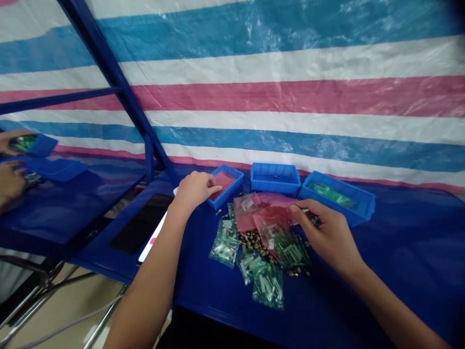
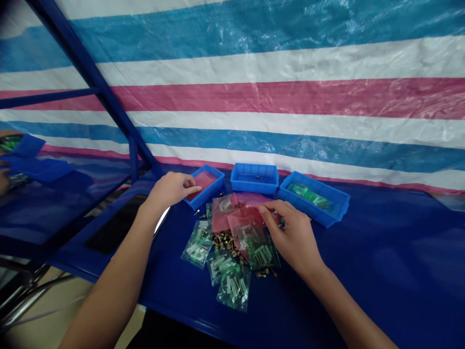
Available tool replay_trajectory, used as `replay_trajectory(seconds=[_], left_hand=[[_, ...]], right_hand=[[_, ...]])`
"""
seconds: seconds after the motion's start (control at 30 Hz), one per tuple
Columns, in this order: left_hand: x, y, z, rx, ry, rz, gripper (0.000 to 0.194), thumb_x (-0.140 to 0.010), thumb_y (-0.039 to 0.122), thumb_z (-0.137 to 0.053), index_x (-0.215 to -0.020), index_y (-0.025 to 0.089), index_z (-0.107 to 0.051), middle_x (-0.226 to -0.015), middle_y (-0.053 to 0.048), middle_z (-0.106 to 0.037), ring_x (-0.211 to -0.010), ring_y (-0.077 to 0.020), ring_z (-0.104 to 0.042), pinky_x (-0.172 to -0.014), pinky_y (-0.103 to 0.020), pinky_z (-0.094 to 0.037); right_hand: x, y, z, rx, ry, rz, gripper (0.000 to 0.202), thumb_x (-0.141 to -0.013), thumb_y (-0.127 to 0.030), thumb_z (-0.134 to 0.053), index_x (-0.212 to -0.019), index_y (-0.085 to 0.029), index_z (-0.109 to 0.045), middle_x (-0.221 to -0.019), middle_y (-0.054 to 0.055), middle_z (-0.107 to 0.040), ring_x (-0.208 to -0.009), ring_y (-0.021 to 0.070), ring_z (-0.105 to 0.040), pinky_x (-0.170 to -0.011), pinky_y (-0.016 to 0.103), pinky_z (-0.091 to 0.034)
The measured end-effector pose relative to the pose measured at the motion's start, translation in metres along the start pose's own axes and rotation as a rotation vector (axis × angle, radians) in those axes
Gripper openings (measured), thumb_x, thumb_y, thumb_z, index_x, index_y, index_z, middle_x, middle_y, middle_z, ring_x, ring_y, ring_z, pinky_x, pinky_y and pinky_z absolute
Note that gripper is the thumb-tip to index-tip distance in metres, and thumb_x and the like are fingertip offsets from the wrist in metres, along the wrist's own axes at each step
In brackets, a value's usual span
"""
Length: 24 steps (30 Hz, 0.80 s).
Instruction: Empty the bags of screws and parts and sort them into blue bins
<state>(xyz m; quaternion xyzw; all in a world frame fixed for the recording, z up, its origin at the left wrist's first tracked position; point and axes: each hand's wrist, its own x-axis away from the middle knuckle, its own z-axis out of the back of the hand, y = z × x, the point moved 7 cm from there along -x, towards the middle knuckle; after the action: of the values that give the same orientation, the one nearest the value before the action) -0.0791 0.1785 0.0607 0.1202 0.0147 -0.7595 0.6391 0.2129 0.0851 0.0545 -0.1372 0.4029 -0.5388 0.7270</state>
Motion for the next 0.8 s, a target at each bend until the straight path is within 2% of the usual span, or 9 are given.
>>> replay_trajectory(seconds=[0.1, 0.23, 0.33, 0.43, 0.53, 0.6, 0.67, 0.73, 0.8], left_hand=[[0.000, 0.001, 0.000, 0.053, 0.014, -0.019, 0.027, -0.079, 0.048, -0.065, -0.079, 0.022, -0.071, -0.076, -0.005, -0.071, -0.068, -0.0204, -0.062, -0.058, -0.028, -0.039], [-0.002, 0.007, -0.006, 0.075, 0.000, -0.080, 0.014, -0.078, 0.035, -0.067, -0.084, 0.023, -0.071, -0.085, -0.006, -0.070, -0.075, -0.0202, -0.063, -0.065, -0.028, -0.043], [-0.004, 0.010, -0.008, 0.071, 0.016, -0.112, 0.015, -0.078, 0.030, -0.066, -0.090, 0.023, -0.072, -0.094, -0.007, -0.068, -0.082, -0.0204, -0.063, -0.071, -0.028, -0.045], [-0.004, 0.010, -0.012, 0.092, -0.045, -0.117, 0.016, -0.079, 0.028, -0.066, -0.093, 0.024, -0.072, -0.090, -0.005, -0.070, -0.081, -0.0205, -0.064, -0.070, -0.028, -0.045], [-0.002, 0.014, -0.013, 0.054, -0.059, -0.104, 0.017, -0.084, 0.034, -0.060, -0.090, 0.025, -0.072, -0.085, -0.005, -0.071, -0.078, -0.0215, -0.064, -0.067, -0.029, -0.043], [0.000, 0.018, -0.008, -0.013, 0.009, -0.076, 0.025, -0.089, 0.039, -0.053, -0.087, 0.023, -0.073, -0.085, -0.007, -0.070, -0.078, -0.0228, -0.063, -0.066, -0.031, -0.042], [0.004, 0.028, 0.002, -0.071, 0.135, -0.050, 0.030, -0.092, 0.040, -0.048, -0.089, 0.021, -0.072, -0.088, -0.009, -0.068, -0.082, -0.0243, -0.062, -0.067, -0.031, -0.042], [0.010, 0.043, 0.015, -0.071, 0.281, -0.057, 0.031, -0.094, 0.038, -0.044, -0.094, 0.020, -0.069, -0.091, -0.010, -0.067, -0.090, -0.0250, -0.060, -0.071, -0.031, -0.043], [0.016, 0.062, 0.020, 0.009, 0.344, -0.129, 0.033, -0.096, 0.038, -0.042, -0.091, 0.019, -0.068, -0.087, -0.008, -0.066, -0.091, -0.0236, -0.059, -0.075, -0.031, -0.043]], right_hand=[[0.000, -0.002, 0.000, -0.004, -0.006, 0.006, 0.023, -0.092, -0.039, -0.053, -0.091, -0.023, -0.069, -0.081, 0.003, -0.069, -0.067, 0.0186, -0.061, -0.059, 0.030, -0.044], [0.000, -0.004, 0.000, -0.022, -0.009, 0.023, 0.021, -0.093, -0.038, -0.052, -0.092, -0.024, -0.068, -0.084, 0.003, -0.070, -0.068, 0.0190, -0.062, -0.061, 0.031, -0.045], [-0.001, -0.003, -0.001, -0.004, -0.007, 0.038, 0.021, -0.093, -0.037, -0.051, -0.092, -0.024, -0.068, -0.087, 0.004, -0.069, -0.071, 0.0198, -0.062, -0.064, 0.032, -0.046], [-0.003, -0.002, -0.002, 0.035, -0.010, 0.053, 0.018, -0.093, -0.035, -0.052, -0.095, -0.024, -0.067, -0.092, 0.004, -0.067, -0.081, 0.0212, -0.062, -0.072, 0.034, -0.048], [-0.002, 0.000, -0.010, 0.083, -0.068, 0.083, 0.017, -0.092, -0.033, -0.055, -0.103, -0.026, -0.065, -0.099, 0.005, -0.065, -0.093, 0.0235, -0.060, -0.080, 0.036, -0.048], [-0.001, 0.001, -0.016, 0.139, -0.097, 0.117, 0.021, -0.090, -0.034, -0.058, -0.108, -0.026, -0.064, -0.104, 0.006, -0.062, -0.099, 0.0258, -0.057, -0.085, 0.039, -0.047], [0.000, 0.002, -0.018, 0.204, -0.102, 0.139, 0.023, -0.088, -0.037, -0.062, -0.107, -0.024, -0.063, -0.103, 0.008, -0.061, -0.100, 0.0277, -0.055, -0.085, 0.041, -0.046], [0.000, 0.003, -0.017, 0.256, -0.094, 0.134, 0.021, -0.086, -0.040, -0.064, -0.096, -0.022, -0.063, -0.095, 0.008, -0.061, -0.094, 0.0279, -0.054, -0.081, 0.041, -0.046], [-0.001, 0.005, -0.014, 0.284, -0.104, 0.121, 0.019, -0.085, -0.040, -0.064, -0.085, -0.022, -0.061, -0.087, 0.007, -0.062, -0.088, 0.0267, -0.055, -0.078, 0.040, -0.045]])
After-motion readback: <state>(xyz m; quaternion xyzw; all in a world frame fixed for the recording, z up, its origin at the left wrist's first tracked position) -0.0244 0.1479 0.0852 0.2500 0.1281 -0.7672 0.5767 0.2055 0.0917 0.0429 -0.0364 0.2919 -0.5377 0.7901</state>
